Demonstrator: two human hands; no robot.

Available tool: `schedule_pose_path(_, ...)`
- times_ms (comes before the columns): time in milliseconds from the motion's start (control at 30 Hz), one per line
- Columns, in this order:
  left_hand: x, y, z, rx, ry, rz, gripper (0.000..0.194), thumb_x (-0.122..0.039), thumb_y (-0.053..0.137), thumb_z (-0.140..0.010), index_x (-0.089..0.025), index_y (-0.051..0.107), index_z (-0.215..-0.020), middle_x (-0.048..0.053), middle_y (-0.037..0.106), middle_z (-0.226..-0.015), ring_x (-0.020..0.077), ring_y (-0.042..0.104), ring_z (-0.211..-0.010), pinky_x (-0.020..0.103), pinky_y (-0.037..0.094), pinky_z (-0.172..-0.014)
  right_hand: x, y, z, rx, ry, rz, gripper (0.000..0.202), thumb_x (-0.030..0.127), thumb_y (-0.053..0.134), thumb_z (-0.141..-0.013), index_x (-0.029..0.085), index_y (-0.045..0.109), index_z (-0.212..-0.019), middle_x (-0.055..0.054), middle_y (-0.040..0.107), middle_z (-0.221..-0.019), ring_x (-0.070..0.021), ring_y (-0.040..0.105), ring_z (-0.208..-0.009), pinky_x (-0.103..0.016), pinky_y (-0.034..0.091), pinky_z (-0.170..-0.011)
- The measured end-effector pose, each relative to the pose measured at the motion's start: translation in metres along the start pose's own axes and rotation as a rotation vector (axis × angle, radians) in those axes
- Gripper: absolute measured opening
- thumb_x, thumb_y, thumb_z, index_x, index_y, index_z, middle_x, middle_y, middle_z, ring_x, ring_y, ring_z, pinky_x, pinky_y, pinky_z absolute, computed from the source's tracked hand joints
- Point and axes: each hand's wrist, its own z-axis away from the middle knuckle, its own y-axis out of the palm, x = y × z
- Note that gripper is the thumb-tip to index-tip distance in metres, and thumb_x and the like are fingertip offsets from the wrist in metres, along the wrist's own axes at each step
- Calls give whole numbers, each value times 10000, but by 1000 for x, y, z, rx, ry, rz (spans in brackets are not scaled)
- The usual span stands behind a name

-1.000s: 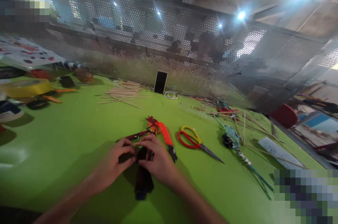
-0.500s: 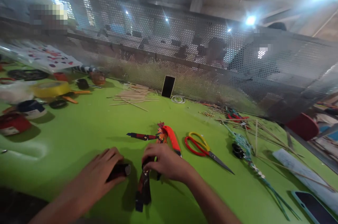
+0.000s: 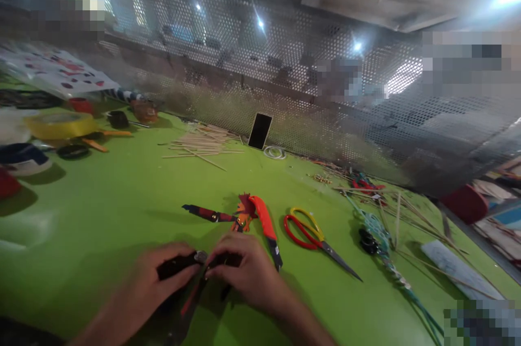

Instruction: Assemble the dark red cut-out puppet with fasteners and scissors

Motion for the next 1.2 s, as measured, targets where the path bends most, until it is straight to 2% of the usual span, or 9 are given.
schedule_pose_path(133, 2, 3, 0, 6, 21, 27, 276, -466, 645, -859, -230, 772, -793, 24, 747, -812, 228, 671, -791, 291, 488, -704, 3, 4, 2, -53, -15, -17, 61, 267, 873, -809, 254, 839, -858, -12, 724, -801, -158, 644, -744, -272, 488, -675)
schedule_pose_path(267, 6, 2, 4, 8, 159, 36, 273, -427, 626, -955, -234, 757, -815, 7, 709, -788, 183, 650, -742, 254, 476, -663, 5, 7, 3, -91, -16, -5, 88, 346, 859, -834, 262, 845, -857, -20, 718, -762, -160, 643, -711, -279, 485, -637)
schedule_pose_path(467, 8, 2, 9, 32, 264, 7, 311, -370, 517, -1051, -220, 704, -852, 2, 642, -773, 149, 620, -705, 229, 465, -624, 4, 9, 5, -124, 73, -70, 85, 337, 871, -819, 264, 845, -853, -20, 688, -754, -141, 615, -652, -247, 479, -540)
schedule_pose_path(667, 14, 4, 10, 61, 301, 39, 260, -335, 522, -1069, -215, 712, -937, 13, 674, -858, 141, 638, -769, 210, 484, -662, 6, 8, 6, -145, 94, -70, 113, 344, 877, -811, 248, 841, -858, -23, 691, -762, -143, 616, -682, -250, 476, -568)
schedule_pose_path(800, 17, 6, 11, 28, 324, 41, 208, -275, 528, -1070, -229, 711, -983, 7, 681, -917, 132, 643, -826, 204, 486, -716, 7, 6, 5, -120, 104, -62, 97, 316, 875, -813, 236, 839, -855, -27, 693, -771, -141, 606, -698, -248, 453, -582)
schedule_pose_path(1033, 19, 9, 11, -15, 349, 13, 220, -296, 530, -1067, -253, 740, -1016, 5, 666, -859, 144, 637, -770, 219, 494, -663, 5, 6, 6, -128, 90, -58, 65, 272, 871, -816, 253, 841, -870, -19, 703, -776, -140, 609, -715, -251, 448, -608)
schedule_pose_path(1200, 26, 11, 11, -6, 374, -9, 244, -266, 548, -1061, -299, 707, -1243, -3, 692, -917, 136, 669, -804, 192, 529, -690, 7, 7, 6, -128, 104, -71, 60, 260, 872, -815, 254, 839, -865, -15, 709, -786, -131, 608, -706, -243, 448, -604)
